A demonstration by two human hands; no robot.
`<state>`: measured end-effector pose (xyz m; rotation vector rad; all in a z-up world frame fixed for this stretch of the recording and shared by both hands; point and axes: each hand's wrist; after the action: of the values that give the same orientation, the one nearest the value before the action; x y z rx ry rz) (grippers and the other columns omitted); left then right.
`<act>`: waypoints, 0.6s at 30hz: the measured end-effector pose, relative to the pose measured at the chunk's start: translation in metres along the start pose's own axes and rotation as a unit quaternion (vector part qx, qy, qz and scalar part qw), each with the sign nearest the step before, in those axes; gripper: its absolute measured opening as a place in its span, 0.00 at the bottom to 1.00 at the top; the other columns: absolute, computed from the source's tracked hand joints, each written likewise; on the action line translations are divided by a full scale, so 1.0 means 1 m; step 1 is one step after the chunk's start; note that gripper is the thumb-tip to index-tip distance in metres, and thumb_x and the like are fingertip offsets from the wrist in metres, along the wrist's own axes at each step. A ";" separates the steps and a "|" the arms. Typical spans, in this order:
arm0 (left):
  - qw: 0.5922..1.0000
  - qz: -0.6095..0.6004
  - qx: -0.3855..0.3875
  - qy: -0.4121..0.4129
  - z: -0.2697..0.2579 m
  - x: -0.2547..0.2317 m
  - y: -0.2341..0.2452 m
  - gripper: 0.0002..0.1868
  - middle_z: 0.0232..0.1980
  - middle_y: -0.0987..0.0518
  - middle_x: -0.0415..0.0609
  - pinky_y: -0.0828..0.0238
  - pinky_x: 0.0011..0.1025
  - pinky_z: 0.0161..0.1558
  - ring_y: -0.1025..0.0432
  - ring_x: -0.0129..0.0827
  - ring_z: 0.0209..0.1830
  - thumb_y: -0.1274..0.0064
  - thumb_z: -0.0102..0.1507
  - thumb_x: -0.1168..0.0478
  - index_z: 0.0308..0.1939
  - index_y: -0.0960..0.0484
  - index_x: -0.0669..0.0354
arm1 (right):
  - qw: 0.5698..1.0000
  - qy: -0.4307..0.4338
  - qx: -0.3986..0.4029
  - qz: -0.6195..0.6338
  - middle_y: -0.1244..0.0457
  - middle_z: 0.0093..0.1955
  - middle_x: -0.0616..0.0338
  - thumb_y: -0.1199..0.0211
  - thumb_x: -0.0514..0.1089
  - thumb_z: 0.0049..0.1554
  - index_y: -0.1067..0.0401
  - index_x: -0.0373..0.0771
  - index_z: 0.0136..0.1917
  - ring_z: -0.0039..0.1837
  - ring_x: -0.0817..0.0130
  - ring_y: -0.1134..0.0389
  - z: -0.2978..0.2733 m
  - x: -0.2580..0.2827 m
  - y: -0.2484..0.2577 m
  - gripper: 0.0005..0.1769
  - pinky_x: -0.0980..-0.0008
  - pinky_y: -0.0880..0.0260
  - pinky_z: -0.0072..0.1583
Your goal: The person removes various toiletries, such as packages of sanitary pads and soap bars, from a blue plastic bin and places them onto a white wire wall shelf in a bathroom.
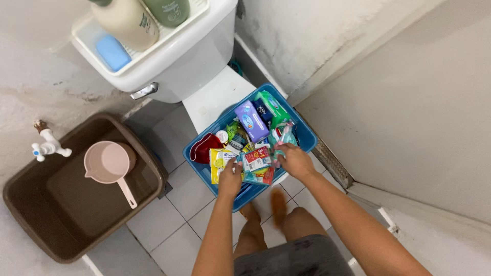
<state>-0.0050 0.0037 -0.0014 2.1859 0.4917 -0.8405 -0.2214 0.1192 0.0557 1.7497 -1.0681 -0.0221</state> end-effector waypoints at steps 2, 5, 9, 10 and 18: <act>0.999 -0.023 0.010 0.035 0.000 -0.006 -0.014 0.24 0.53 0.16 0.62 0.28 0.44 0.56 0.23 0.55 0.54 0.55 0.67 0.49 0.64 0.24 0.57 | 0.999 0.014 -0.022 0.021 0.33 0.63 0.53 0.38 0.43 0.57 0.23 0.46 0.60 0.56 0.51 0.29 0.011 -0.017 0.001 0.17 0.55 0.27 0.56; 0.997 -0.059 0.002 0.055 0.001 -0.012 -0.035 0.23 0.52 0.17 0.63 0.27 0.43 0.55 0.22 0.54 0.54 0.54 0.67 0.50 0.62 0.23 0.57 | 0.993 0.026 -0.064 0.093 0.30 0.56 0.51 0.39 0.40 0.57 0.22 0.43 0.57 0.52 0.54 0.26 0.042 -0.036 0.002 0.15 0.58 0.26 0.54; 0.991 -0.098 -0.083 0.042 -0.008 -0.003 -0.059 0.20 0.49 0.17 0.63 0.26 0.42 0.52 0.21 0.54 0.52 0.52 0.67 0.54 0.58 0.20 0.60 | 0.984 0.092 -0.086 0.124 0.28 0.49 0.48 0.37 0.42 0.59 0.21 0.40 0.53 0.48 0.54 0.25 0.090 -0.051 0.007 0.10 0.60 0.27 0.50; 0.989 -0.103 -0.099 0.039 -0.005 -0.001 -0.059 0.19 0.48 0.16 0.62 0.25 0.42 0.51 0.20 0.54 0.50 0.52 0.66 0.56 0.57 0.20 0.60 | 0.985 0.104 -0.069 0.119 0.28 0.49 0.49 0.38 0.42 0.60 0.22 0.40 0.53 0.47 0.55 0.25 0.104 -0.051 0.010 0.10 0.61 0.26 0.50; 0.918 -0.164 -0.325 0.159 -0.024 -0.020 -0.100 0.12 0.45 0.15 0.59 0.24 0.39 0.48 0.19 0.51 0.47 0.51 0.68 0.59 0.50 0.16 0.58 | 0.983 0.118 -0.123 0.073 0.31 0.51 0.51 0.36 0.45 0.57 0.22 0.43 0.59 0.52 0.53 0.29 0.118 -0.056 0.002 0.17 0.56 0.29 0.54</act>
<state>-0.0656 0.0859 -0.0250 1.6291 1.1453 -0.3896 -0.3129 0.0676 -0.0226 1.4102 -0.9726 0.1364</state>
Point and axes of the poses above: each hand's wrist, its own z-axis towards the middle knuckle, its own y-axis out of the back of the hand, x = y × z
